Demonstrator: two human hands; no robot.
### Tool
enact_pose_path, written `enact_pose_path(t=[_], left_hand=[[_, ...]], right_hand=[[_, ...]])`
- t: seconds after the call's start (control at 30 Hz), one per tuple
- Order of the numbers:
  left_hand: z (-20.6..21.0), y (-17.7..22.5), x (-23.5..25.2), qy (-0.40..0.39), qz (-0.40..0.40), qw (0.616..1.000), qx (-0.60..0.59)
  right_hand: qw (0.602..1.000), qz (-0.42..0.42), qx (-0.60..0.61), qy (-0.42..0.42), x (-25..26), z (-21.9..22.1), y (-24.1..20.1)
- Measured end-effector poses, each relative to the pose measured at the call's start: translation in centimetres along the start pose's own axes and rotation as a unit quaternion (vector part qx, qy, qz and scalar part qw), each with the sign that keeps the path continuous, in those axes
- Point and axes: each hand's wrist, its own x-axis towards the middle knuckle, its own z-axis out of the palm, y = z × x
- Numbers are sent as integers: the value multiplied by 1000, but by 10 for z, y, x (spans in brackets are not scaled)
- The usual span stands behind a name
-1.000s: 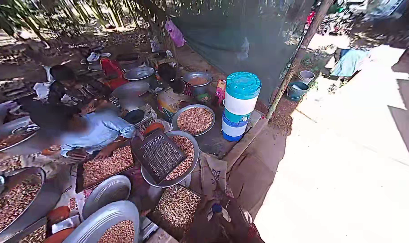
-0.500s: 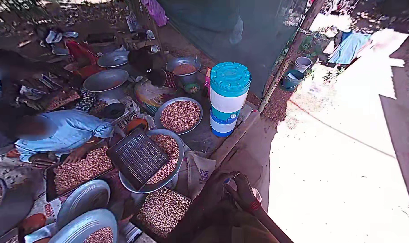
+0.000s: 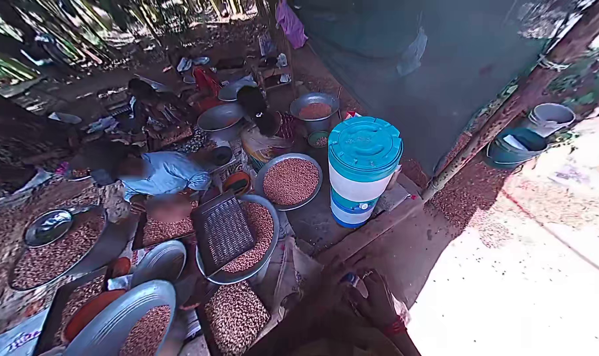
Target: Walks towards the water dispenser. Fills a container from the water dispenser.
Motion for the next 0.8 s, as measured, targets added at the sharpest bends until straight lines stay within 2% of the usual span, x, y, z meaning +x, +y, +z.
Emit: enact_pose_path(t=[0.07,0.13,0.2,0.27,0.33,0.4,0.5,0.57,0.7,0.8], left_hand=[[16,7,25,79,-27,996,19],[14,27,55,156,-48,986,37],[-2,37,95,231,-31,969,83],[-30,36,132,259,-35,957,123],[-62,29,171,259,-50,952,153],[-89,22,217,244,-52,951,184],[-112,4,291,191,-81,954,217],[-118,-10,332,147,-116,954,233],[-120,-31,386,75,-169,946,267],[-122,-27,400,59,-179,945,269]], right_hand=[[998,4,-30,-59,24,-26,25],[986,59,-53,-145,46,-59,42],[981,75,-68,-167,63,-83,70],[976,75,-80,-190,70,-102,98],[966,83,-93,-225,72,-114,119],[967,86,-99,-220,72,-126,132],[964,125,-85,-218,68,-136,140],[972,124,-70,-186,59,-129,144],[965,155,-51,-205,48,-116,134],[981,133,-46,-133,43,-104,127]])
